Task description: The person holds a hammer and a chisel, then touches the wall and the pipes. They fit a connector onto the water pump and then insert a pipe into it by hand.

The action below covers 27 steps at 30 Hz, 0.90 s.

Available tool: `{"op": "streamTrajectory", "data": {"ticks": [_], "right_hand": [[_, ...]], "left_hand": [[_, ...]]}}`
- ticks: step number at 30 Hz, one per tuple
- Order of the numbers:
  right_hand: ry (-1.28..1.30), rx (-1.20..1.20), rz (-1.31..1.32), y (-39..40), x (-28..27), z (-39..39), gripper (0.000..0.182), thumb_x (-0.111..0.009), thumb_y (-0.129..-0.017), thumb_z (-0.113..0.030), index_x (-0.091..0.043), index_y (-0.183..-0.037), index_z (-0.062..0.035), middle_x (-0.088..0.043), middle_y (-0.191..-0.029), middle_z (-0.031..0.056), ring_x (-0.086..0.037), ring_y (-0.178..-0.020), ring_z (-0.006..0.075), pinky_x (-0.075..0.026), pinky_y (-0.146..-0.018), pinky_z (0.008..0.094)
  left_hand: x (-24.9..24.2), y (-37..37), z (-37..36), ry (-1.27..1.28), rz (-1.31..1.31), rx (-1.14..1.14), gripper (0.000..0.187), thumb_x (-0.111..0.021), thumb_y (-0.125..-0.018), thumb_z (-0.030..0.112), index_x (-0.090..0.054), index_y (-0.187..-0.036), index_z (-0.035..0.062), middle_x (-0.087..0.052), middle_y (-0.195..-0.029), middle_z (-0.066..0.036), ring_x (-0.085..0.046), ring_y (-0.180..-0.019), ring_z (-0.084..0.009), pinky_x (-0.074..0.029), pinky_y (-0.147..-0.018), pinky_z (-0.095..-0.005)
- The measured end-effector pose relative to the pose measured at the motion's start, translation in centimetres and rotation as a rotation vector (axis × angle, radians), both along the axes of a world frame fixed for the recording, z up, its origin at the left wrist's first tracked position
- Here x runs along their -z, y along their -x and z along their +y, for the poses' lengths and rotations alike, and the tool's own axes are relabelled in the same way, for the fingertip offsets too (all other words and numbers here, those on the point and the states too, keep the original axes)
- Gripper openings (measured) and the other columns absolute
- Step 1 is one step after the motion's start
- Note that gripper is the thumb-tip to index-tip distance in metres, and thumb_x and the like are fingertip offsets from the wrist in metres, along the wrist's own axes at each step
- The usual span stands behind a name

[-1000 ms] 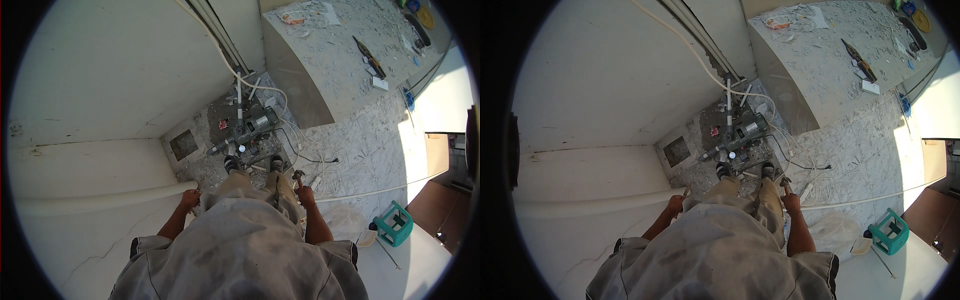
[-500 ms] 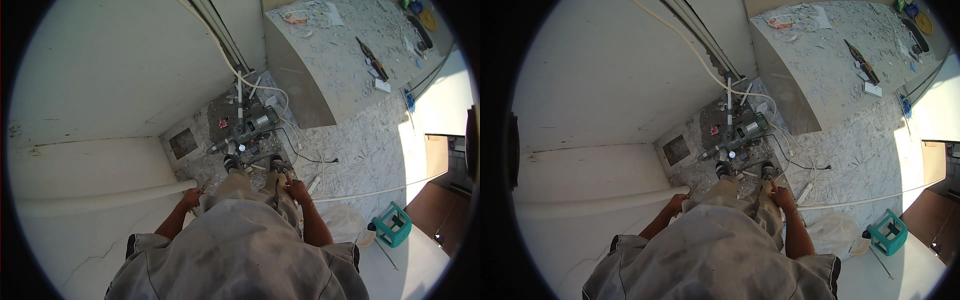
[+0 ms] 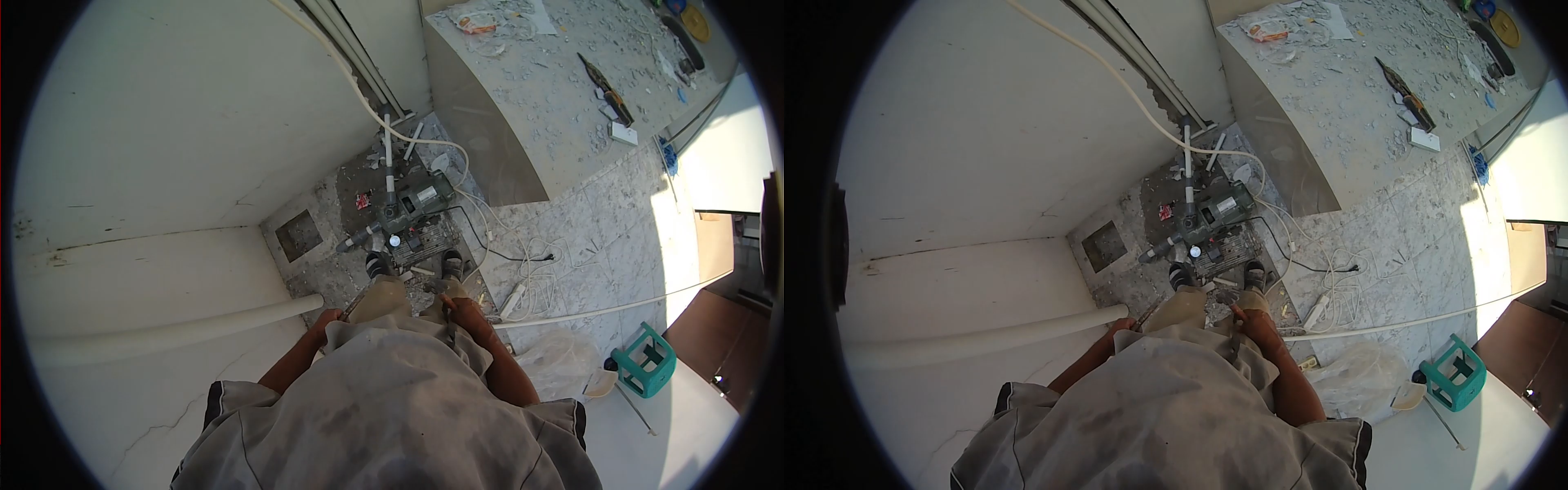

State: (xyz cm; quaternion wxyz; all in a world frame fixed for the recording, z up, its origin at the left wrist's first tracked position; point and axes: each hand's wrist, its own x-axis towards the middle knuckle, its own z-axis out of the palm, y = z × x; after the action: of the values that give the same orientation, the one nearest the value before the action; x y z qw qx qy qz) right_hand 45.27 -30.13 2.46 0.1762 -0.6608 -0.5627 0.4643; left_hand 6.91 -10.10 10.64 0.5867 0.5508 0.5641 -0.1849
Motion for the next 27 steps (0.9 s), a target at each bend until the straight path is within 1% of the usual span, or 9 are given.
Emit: {"op": "streamTrajectory", "data": {"ticks": [2,5,8,14,18,21,22,25,27], "right_hand": [[-0.034,0.031,-0.044,0.1,-0.8,0.3,0.066,-0.06,-0.076,-0.004,-0.052,-0.14,-0.0197,-0.067,-0.091,0.0167,-0.067,-0.084,0.0355,-0.053,-0.074,0.0421],[-0.03,0.093,-0.012,-0.1,-1.2,0.6,0.064,-0.06,-0.078,-0.006,-0.052,-0.14,-0.0197,-0.067,-0.091,0.0172,-0.067,-0.083,0.0361,-0.053,-0.074,0.0433],[-0.085,0.12,0.005,-0.1,-0.2,0.4,0.064,-0.06,-0.079,-0.007,-0.051,-0.141,-0.02,-0.066,-0.088,0.0174,-0.067,-0.08,0.037,-0.053,-0.072,0.0446],[-0.199,0.092,-0.015,-0.5,-1.3,0.1,0.063,-0.064,-0.084,-0.011,-0.046,-0.144,-0.0193,-0.065,-0.082,0.018,-0.066,-0.073,0.0376,-0.053,-0.065,0.0447],[-0.264,0.12,-0.059,-0.2,-1.2,-0.5,0.061,-0.063,-0.087,-0.011,-0.044,-0.144,-0.0154,-0.062,-0.076,0.0185,-0.063,-0.066,0.0372,-0.051,-0.06,0.0459],[-0.236,0.15,-0.1,0.0,-1.0,-1.6,0.063,-0.063,-0.086,-0.01,-0.043,-0.145,-0.0148,-0.063,-0.077,0.0184,-0.063,-0.067,0.0383,-0.051,-0.06,0.0463],[0.097,0.142,-0.048,-0.3,-2.4,-1.5,0.072,-0.064,-0.079,-0.008,-0.045,-0.147,-0.0213,-0.066,-0.097,0.0177,-0.065,-0.09,0.0381,-0.052,-0.079,0.0435],[-0.035,0.177,-0.067,-0.1,-1.7,-2.8,0.073,-0.069,-0.082,-0.011,-0.039,-0.148,-0.0149,-0.065,-0.086,0.0175,-0.064,-0.073,0.0384,-0.051,-0.065,0.047],[-0.082,0.171,-0.109,0.1,-0.7,-3.5,0.076,-0.071,-0.08,-0.012,-0.038,-0.149,-0.0148,-0.065,-0.088,0.0176,-0.064,-0.075,0.0385,-0.052,-0.067,0.0465]], "left_hand": [[0.5,0.6,-0.1,-0.038,0.007,0.071,0.015,-0.07,-0.08,0.02,-0.067,-0.081,0.0055,-0.061,-0.076,-0.001,-0.051,-0.069,-0.0113,-0.044,-0.063,-0.0343],[2.7,3.7,-0.2,0.243,-0.088,-0.282,0.014,-0.067,-0.083,0.018,-0.066,-0.084,0.0042,-0.062,-0.079,-0.002,-0.053,-0.067,-0.0123,-0.045,-0.06,-0.0342],[-2.8,1.7,0.8,0.22,-0.049,-0.036,0.009,-0.065,-0.085,0.012,-0.064,-0.087,0.0028,-0.061,-0.078,-0.003,-0.054,-0.066,-0.0127,-0.046,-0.056,-0.0327],[-10.5,-2.7,2.3,0.29,0.088,0.122,0.006,-0.063,-0.084,0.004,-0.061,-0.09,0.0045,-0.057,-0.076,-0.002,-0.054,-0.063,-0.0115,-0.044,-0.053,-0.0293],[-4.8,1.6,0.1,0.284,-0.024,-0.087,0.005,-0.061,-0.084,0.004,-0.059,-0.088,0.0056,-0.054,-0.075,0.0,-0.05,-0.062,-0.0101,-0.04,-0.05,-0.0286],[-4.0,2.0,0.0,0.242,-0.058,-0.04,0.005,-0.061,-0.083,0.005,-0.058,-0.086,0.0063,-0.054,-0.075,0.0,-0.05,-0.063,-0.0096,-0.04,-0.05,-0.0283],[-4.1,1.8,0.0,0.257,-0.082,-0.027,0.006,-0.061,-0.082,0.005,-0.056,-0.085,0.0072,-0.054,-0.075,0.0,-0.049,-0.062,-0.0089,-0.04,-0.05,-0.0278],[-4.7,1.0,0.1,0.244,-0.005,0.074,0.019,-0.061,-0.09,0.023,-0.055,-0.082,0.0074,-0.051,-0.079,0.0,-0.05,-0.075,-0.0099,-0.045,-0.061,-0.0325],[-4.5,0.9,0.0,0.285,0.043,0.004,0.02,-0.059,-0.091,0.025,-0.054,-0.081,0.008,-0.051,-0.079,0.0,-0.05,-0.075,-0.0097,-0.044,-0.06,-0.0325]]}}
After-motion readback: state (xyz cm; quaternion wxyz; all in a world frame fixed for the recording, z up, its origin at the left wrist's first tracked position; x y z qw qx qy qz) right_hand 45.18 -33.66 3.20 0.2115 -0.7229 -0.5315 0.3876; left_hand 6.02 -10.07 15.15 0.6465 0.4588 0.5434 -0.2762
